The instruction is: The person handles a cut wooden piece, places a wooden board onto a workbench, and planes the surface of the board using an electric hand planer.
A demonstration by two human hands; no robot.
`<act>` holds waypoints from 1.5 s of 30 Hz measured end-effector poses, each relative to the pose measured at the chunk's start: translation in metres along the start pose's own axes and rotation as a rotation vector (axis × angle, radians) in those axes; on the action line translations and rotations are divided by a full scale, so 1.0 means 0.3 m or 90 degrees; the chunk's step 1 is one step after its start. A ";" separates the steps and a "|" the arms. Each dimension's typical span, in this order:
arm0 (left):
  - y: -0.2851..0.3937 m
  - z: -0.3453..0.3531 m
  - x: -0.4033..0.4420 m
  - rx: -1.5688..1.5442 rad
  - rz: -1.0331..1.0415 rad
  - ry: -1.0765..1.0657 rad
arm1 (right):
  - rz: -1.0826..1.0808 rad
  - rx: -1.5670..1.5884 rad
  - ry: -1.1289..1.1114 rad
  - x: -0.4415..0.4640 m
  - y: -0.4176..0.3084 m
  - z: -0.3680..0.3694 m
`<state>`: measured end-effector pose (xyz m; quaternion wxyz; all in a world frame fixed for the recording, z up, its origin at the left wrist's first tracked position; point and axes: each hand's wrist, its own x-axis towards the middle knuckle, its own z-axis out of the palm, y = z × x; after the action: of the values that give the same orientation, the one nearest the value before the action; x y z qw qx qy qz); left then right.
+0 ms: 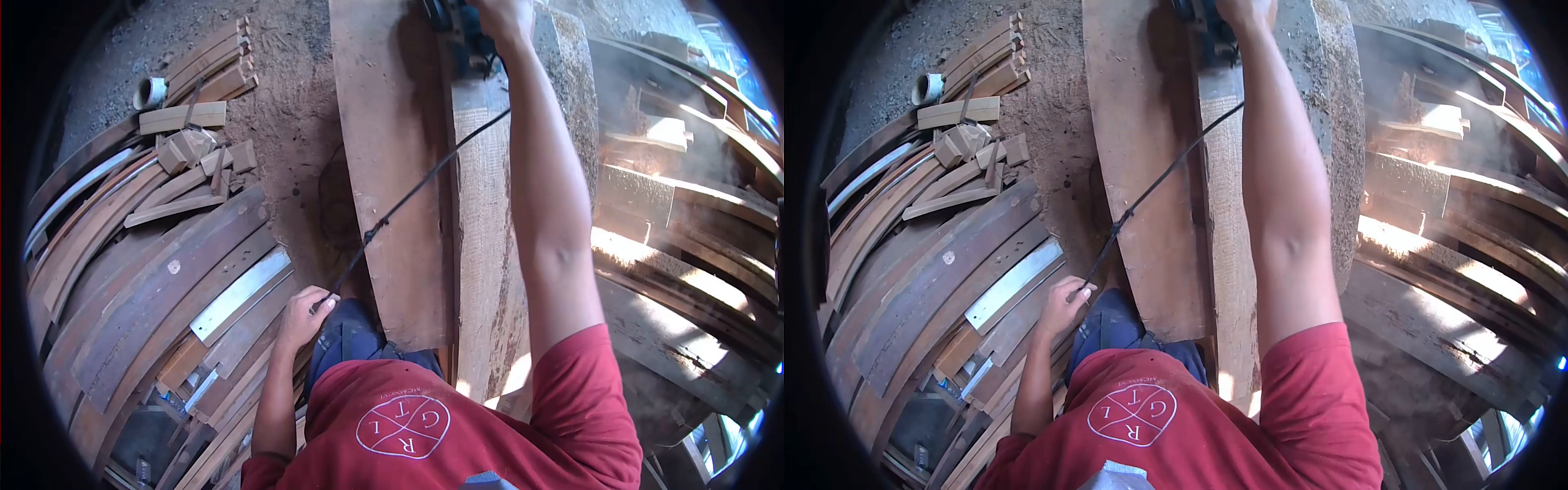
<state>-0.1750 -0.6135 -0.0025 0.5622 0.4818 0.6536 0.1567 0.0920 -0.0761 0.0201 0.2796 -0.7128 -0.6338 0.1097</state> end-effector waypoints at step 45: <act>0.756 -0.033 1.126 0.019 0.213 0.586 | 0.244 0.112 -0.105 -0.784 0.088 -0.433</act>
<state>-0.0483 -0.2275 -0.0273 0.1756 0.4688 0.7500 0.4323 0.1401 -0.3377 0.0658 0.2619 -0.7816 -0.4955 0.2739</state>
